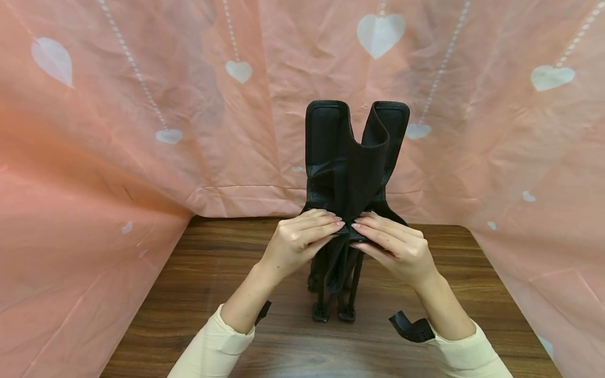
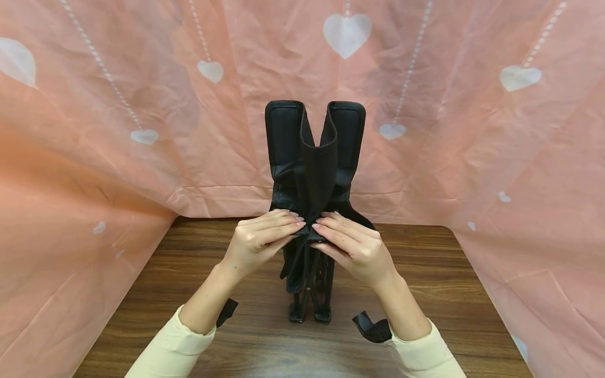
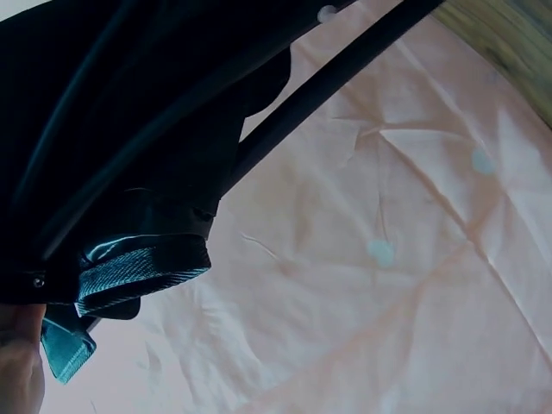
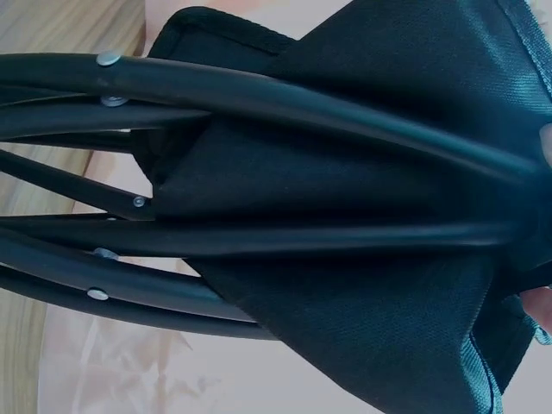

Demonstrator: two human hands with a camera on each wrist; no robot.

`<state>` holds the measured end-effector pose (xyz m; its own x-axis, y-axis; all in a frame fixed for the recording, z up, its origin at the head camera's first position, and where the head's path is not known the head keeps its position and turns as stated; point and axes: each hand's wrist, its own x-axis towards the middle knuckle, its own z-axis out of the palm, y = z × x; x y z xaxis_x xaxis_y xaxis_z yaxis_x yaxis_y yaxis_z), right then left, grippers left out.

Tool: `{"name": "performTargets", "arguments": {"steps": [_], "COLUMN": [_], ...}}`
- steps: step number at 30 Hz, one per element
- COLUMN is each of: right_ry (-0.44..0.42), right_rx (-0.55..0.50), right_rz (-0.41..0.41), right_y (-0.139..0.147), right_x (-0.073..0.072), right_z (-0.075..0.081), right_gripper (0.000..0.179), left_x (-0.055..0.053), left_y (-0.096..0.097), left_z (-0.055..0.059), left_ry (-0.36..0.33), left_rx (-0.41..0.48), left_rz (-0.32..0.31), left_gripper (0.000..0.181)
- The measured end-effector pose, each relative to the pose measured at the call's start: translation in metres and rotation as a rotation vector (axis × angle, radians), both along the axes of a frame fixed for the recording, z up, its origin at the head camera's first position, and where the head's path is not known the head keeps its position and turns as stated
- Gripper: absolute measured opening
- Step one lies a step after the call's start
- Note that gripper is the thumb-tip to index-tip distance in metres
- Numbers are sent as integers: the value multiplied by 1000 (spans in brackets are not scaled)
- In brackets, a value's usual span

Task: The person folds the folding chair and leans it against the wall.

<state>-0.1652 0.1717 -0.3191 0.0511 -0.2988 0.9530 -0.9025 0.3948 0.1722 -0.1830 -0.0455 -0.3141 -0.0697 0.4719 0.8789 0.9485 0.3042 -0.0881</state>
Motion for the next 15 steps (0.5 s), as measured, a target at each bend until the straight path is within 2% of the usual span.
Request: {"name": "performTargets", "arguments": {"steps": [7,13,15], "right_ry": [-34,-129,-154], "right_rx": [-56,-107,-121], "right_rz": [31,69,74], "right_y": [-3,-5,-5], "right_x": [1,5,6], "right_z": [-3,-11,-13], "right_gripper": [31,33,33], "left_x": [0,0,1], "left_y": [0,1,1], "left_z": [-4,-10,-13], "left_ry": [-7,-27,-42], "left_rx": [27,41,41], "left_rz": [-21,-73,-69], "left_gripper": [22,24,24]}}
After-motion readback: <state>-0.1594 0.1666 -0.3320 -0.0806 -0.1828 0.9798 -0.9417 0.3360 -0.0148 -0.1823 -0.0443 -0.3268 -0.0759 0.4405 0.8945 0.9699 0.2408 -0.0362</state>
